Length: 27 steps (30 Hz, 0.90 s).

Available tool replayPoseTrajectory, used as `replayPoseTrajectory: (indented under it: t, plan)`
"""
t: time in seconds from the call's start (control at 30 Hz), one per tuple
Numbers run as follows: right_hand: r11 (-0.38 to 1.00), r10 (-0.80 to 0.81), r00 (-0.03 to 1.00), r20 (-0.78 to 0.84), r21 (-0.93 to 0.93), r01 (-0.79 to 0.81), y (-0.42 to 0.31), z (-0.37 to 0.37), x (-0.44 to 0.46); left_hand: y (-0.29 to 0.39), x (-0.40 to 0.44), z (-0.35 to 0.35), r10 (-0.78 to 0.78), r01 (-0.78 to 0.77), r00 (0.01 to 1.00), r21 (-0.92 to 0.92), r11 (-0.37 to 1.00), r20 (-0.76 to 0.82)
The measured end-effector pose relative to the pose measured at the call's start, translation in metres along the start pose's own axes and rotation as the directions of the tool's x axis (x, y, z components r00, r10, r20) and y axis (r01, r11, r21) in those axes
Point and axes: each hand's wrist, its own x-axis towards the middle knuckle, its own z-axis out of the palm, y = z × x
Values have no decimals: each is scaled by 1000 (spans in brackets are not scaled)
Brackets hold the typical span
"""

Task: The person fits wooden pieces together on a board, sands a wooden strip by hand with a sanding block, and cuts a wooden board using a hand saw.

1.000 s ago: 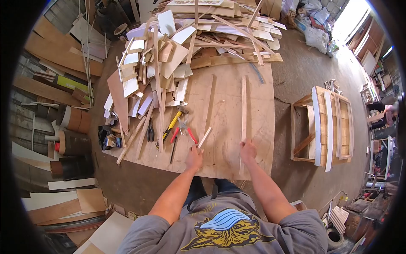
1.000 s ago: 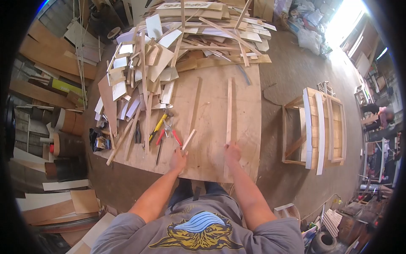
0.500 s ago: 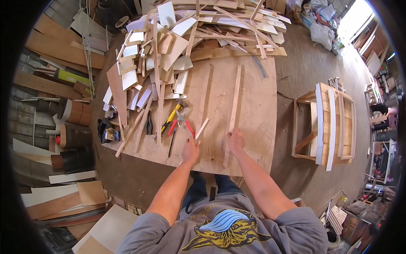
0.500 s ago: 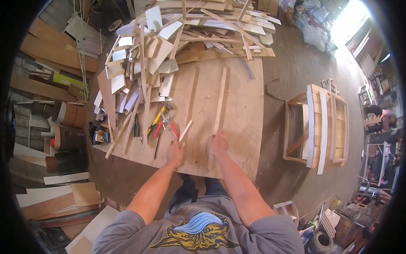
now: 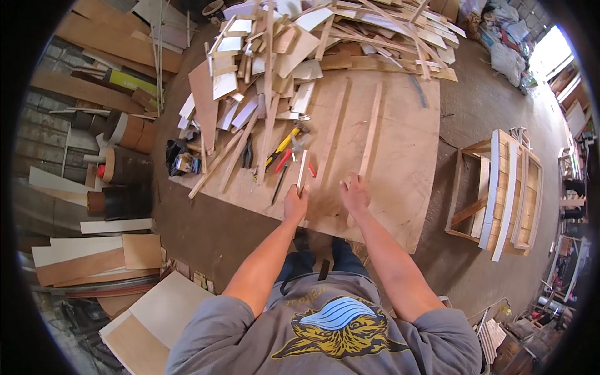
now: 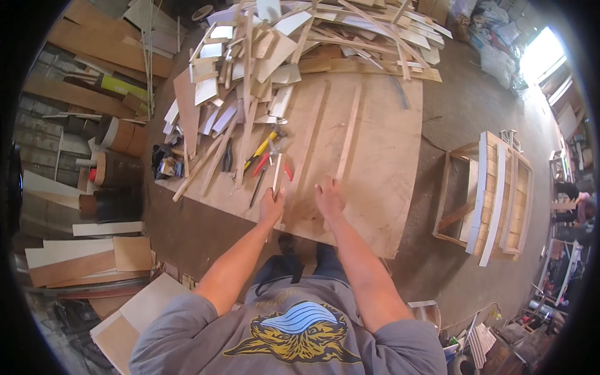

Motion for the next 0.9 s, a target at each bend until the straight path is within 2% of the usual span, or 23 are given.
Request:
replayPoseTrajectory:
  t: [0.03, 0.13, 0.27, 0.37, 0.47, 0.53, 0.67, 0.77, 0.87, 0.9]
  plan:
    - [998, -57, 997, 45, -7, 58, -9, 4, -7, -5, -3, -8, -46, 46, 999, -35, 998, -14]
    - [986, -168, 975, 148, 42, 164, -37, 25, -25, -25, -9, -34, -274, 287, 958, -273, 918, 86]
    - [973, -228, 947, 225, 96, 212, -74, 56, -42, -97, -12, -56, -213, 213, 977, -165, 963, 14]
    - [967, -251, 923, 291, 35, 252, -105, 77, -42, -122, -23, -93, -167, 152, 984, -200, 968, -61]
    - [960, -279, 923, 266, 76, 268, -135, 92, -46, -149, -29, -130, -192, 178, 980, -224, 958, -43]
    - [971, -240, 935, 260, 67, 231, -154, 97, -45, -164, -32, -156, -226, 218, 974, -197, 956, -18]
    - [970, -238, 958, 162, 86, 227, -195, 108, -23, -178, -10, -191, -203, 193, 979, -193, 962, -35]
    - [957, -288, 947, 142, 89, 278, -211, 123, 4, -188, 19, -195, -128, 113, 990, -200, 973, -65]
    - [974, -217, 953, 212, -13, 224, -257, 114, 42, -186, 58, -196, -144, 122, 988, -304, 945, -49]
    - [965, -248, 936, 249, -25, 262, -265, 119, 62, -178, 69, -201, -183, 167, 983, -375, 912, -6]
